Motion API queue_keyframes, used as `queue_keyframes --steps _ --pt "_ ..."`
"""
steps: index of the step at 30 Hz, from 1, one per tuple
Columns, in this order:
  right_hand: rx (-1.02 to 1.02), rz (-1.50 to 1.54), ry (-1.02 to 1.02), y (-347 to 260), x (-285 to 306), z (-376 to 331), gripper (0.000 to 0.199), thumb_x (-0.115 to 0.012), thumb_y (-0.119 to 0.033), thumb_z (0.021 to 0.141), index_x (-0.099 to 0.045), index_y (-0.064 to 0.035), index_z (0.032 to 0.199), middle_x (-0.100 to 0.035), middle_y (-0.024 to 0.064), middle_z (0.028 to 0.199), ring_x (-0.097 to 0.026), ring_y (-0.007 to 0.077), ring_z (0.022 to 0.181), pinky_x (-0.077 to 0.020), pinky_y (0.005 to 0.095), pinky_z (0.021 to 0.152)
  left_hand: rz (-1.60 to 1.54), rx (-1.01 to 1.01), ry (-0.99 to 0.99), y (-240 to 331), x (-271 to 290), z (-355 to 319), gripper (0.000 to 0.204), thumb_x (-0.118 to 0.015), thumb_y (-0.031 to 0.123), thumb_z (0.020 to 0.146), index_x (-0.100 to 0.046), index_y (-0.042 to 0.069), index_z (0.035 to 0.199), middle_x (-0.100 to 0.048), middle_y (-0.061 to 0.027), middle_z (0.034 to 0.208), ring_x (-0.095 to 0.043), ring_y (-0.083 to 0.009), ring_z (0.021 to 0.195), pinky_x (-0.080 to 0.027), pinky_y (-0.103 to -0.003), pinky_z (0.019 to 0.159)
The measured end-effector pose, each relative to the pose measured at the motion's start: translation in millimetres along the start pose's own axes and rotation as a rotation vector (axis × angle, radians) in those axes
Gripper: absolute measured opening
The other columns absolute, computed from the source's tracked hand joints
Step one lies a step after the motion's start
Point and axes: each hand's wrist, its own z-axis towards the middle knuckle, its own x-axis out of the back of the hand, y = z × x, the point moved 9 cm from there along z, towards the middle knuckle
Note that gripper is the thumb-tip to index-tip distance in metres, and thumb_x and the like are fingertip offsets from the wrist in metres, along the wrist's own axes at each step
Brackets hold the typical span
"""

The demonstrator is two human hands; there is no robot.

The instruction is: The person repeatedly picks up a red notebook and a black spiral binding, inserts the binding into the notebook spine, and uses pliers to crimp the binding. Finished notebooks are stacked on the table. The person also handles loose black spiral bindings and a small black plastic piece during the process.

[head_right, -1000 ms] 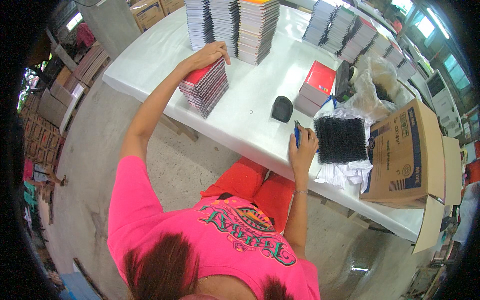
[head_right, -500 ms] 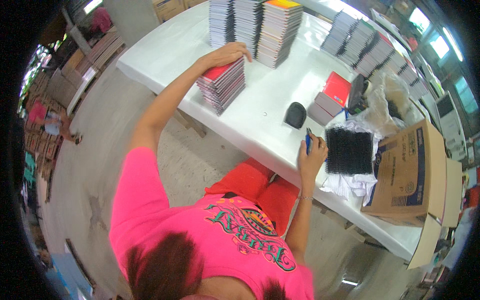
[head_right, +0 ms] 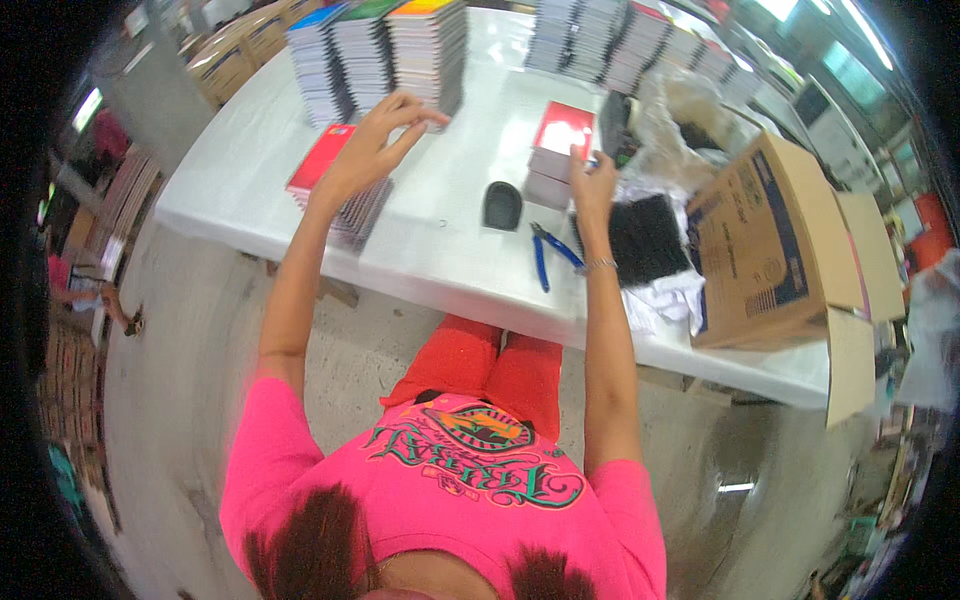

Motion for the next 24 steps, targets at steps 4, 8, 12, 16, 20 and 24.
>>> queue_keyframes --steps 4,8,12,16,20,24 --pt "-0.163 0.235 -0.088 7 -16 2 0.063 -0.074 -0.043 0.083 -0.061 0.011 0.115 -0.067 0.0196 0.097 -0.064 0.025 0.085 -0.0505 0.0355 0.076 -0.14 0.141 -0.053 3 -33 -24 0.023 -0.054 0.016 0.098 -0.07 0.011 0.114 -0.06 -0.0071 0.109 -0.057 -0.0207 0.099 -0.045 -0.032 0.091" --pt "-0.144 0.31 -0.077 9 -2 13 0.04 -0.071 -0.027 0.086 -0.066 0.0074 0.104 -0.069 0.013 0.086 -0.064 0.018 0.075 -0.0498 0.0311 0.067 -0.434 0.299 -0.006 -16 -76 -42 0.023 -0.056 0.016 0.098 -0.071 0.01 0.114 -0.062 -0.0039 0.107 -0.057 -0.0154 0.094 -0.046 -0.031 0.087" --pt "0.117 0.218 0.169 -11 27 4 0.024 -0.07 -0.021 0.088 -0.064 -0.0007 0.098 -0.061 0.0019 0.078 -0.054 0.009 0.064 -0.0446 0.0258 0.059 -0.611 0.379 0.049 -17 -105 -46 0.023 -0.058 0.015 0.097 -0.07 0.009 0.116 -0.062 -0.0012 0.103 -0.055 -0.0118 0.094 -0.044 -0.028 0.084" --pt "0.105 0.516 0.175 -37 25 -46 0.018 -0.068 -0.013 0.089 -0.061 -0.0017 0.102 -0.061 0.001 0.081 -0.055 0.0081 0.07 -0.0453 0.0257 0.065 -0.729 0.461 0.172 -10 -120 -48 0.038 -0.058 0.021 0.099 -0.056 0.008 0.135 -0.062 -0.0036 0.107 -0.056 -0.0127 0.101 -0.045 -0.029 0.091" --pt "-0.018 0.744 -0.098 -65 4 -130 0.023 -0.069 -0.012 0.091 -0.06 -0.0015 0.109 -0.062 0.001 0.086 -0.057 0.0079 0.075 -0.0477 0.0256 0.069 -0.925 0.531 0.314 2 -132 -48 0.043 -0.055 0.018 0.101 -0.045 0.004 0.141 -0.06 -0.0059 0.107 -0.056 -0.0109 0.099 -0.046 -0.027 0.089" --pt "0.045 0.633 -0.313 -39 -4 -155 0.032 -0.069 -0.016 0.091 -0.059 -0.0021 0.118 -0.061 0.0026 0.09 -0.058 0.01 0.078 -0.049 0.0266 0.071 -0.979 0.458 0.211 -6 -142 -59 0.027 -0.051 0.017 0.103 -0.05 0.002 0.125 -0.062 -0.0089 0.111 -0.058 -0.0117 0.097 -0.047 -0.029 0.089"
